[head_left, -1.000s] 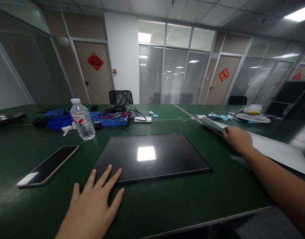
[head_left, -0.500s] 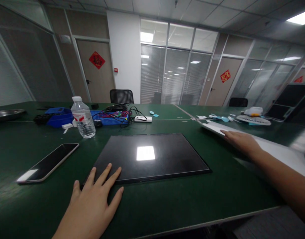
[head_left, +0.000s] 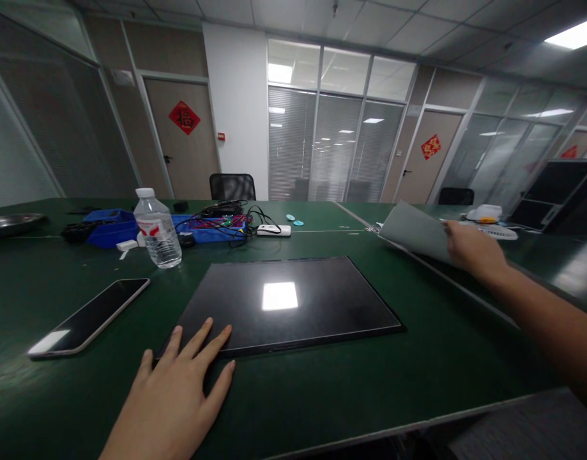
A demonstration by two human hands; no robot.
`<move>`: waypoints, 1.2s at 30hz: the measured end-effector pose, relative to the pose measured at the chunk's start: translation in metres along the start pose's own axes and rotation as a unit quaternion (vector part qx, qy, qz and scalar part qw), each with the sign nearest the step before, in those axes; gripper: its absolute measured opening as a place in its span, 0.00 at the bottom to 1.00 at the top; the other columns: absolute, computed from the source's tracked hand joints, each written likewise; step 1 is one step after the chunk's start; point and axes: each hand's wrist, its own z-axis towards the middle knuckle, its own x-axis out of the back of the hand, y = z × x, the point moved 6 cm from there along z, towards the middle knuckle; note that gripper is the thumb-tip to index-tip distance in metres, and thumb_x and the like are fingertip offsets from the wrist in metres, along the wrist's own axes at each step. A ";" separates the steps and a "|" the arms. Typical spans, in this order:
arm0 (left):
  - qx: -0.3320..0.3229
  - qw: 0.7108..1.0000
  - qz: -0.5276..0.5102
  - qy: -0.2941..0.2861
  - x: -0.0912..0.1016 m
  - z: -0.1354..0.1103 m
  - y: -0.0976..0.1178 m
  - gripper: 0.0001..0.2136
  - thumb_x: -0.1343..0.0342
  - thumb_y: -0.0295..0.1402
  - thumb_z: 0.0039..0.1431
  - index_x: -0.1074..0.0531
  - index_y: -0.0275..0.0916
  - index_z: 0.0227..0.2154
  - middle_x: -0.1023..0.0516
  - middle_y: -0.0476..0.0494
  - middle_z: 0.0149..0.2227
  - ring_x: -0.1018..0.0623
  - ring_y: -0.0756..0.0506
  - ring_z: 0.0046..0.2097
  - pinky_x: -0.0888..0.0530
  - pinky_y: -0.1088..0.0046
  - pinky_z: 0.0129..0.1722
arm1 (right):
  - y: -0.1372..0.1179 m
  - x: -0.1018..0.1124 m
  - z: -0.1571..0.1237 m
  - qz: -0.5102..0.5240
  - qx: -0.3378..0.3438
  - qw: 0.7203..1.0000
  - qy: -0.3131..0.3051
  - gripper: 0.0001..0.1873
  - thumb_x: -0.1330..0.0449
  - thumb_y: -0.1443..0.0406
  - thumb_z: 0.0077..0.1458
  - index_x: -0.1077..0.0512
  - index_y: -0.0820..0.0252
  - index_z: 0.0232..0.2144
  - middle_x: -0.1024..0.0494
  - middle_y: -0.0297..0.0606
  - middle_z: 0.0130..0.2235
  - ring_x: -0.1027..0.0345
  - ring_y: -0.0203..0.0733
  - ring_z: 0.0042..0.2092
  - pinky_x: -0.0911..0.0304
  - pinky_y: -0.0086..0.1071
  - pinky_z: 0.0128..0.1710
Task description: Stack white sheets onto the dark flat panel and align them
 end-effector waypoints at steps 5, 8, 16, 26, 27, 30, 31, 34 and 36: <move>0.002 1.000 -0.012 0.001 -0.003 0.000 -0.001 0.29 0.54 0.53 0.65 0.37 0.55 0.66 0.41 0.47 0.71 0.45 0.23 0.71 0.42 0.30 0.64 | 0.005 0.026 0.007 -0.003 -0.088 0.995 0.041 0.32 0.64 0.56 0.73 0.30 0.68 0.60 0.21 0.66 0.42 0.24 0.57 0.40 0.45 0.41 0.36; 0.013 1.000 -0.015 -0.004 -0.004 0.000 -0.001 0.28 0.54 0.52 0.65 0.37 0.55 0.66 0.42 0.48 0.71 0.45 0.24 0.71 0.44 0.31 0.65 | 0.010 0.040 0.014 -0.005 -0.145 0.986 0.077 0.30 0.60 0.54 0.72 0.27 0.62 0.58 0.20 0.62 0.41 0.24 0.58 0.41 0.44 0.41 0.37; 0.018 1.000 -0.008 -0.012 -0.005 0.001 0.000 0.28 0.54 0.52 0.65 0.38 0.56 0.67 0.43 0.50 0.72 0.47 0.24 0.72 0.44 0.31 0.66 | 0.024 0.063 0.021 -0.024 -0.163 0.976 0.139 0.27 0.56 0.54 0.71 0.27 0.61 0.58 0.20 0.59 0.43 0.26 0.55 0.41 0.50 0.41 0.36; 0.026 1.000 -0.008 -0.011 -0.005 0.000 0.000 0.28 0.54 0.52 0.64 0.38 0.57 0.67 0.43 0.52 0.72 0.47 0.26 0.72 0.45 0.33 0.66 | -0.008 -0.007 0.018 -0.041 0.027 0.992 -0.118 0.22 0.46 0.54 0.67 0.23 0.66 0.46 0.21 0.55 0.45 0.29 0.49 0.42 0.47 0.38 0.37; 0.028 1.000 -0.006 -0.012 -0.005 0.000 0.000 0.28 0.54 0.52 0.64 0.38 0.57 0.67 0.43 0.52 0.72 0.47 0.26 0.72 0.45 0.33 0.66 | -0.013 -0.017 0.017 -0.031 0.044 0.985 -0.162 0.21 0.46 0.54 0.67 0.22 0.66 0.45 0.21 0.55 0.44 0.29 0.48 0.41 0.46 0.38 0.38; 0.025 1.000 -0.005 -0.011 -0.006 0.001 0.000 0.28 0.55 0.52 0.65 0.38 0.56 0.67 0.43 0.52 0.72 0.47 0.26 0.72 0.45 0.33 0.66 | -0.026 -0.037 0.013 -0.011 0.069 0.970 -0.233 0.18 0.44 0.56 0.66 0.21 0.63 0.43 0.20 0.54 0.44 0.29 0.49 0.41 0.44 0.38 0.40; 0.022 1.000 -0.006 -0.010 -0.006 0.001 -0.001 0.28 0.55 0.52 0.64 0.38 0.56 0.67 0.43 0.51 0.72 0.46 0.26 0.72 0.45 0.33 0.66 | -0.029 -0.040 0.011 -0.011 0.068 0.970 -0.235 0.17 0.44 0.58 0.66 0.20 0.63 0.43 0.20 0.56 0.45 0.28 0.49 0.42 0.44 0.38 0.40; 0.021 1.000 -0.009 -0.011 -0.005 0.000 -0.001 0.28 0.54 0.52 0.64 0.37 0.56 0.66 0.42 0.50 0.71 0.46 0.25 0.72 0.45 0.32 0.66 | -0.035 -0.043 0.007 -0.013 0.046 0.977 -0.209 0.15 0.45 0.67 0.63 0.21 0.65 0.46 0.21 0.60 0.47 0.28 0.51 0.43 0.43 0.40 0.40; 0.024 1.000 -0.008 -0.015 -0.003 -0.001 0.000 0.28 0.54 0.51 0.64 0.37 0.55 0.66 0.42 0.50 0.71 0.46 0.25 0.72 0.44 0.32 0.66 | -0.037 -0.039 0.007 0.001 0.027 0.984 -0.179 0.17 0.46 0.70 0.62 0.23 0.65 0.50 0.21 0.61 0.47 0.27 0.51 0.43 0.43 0.39 0.40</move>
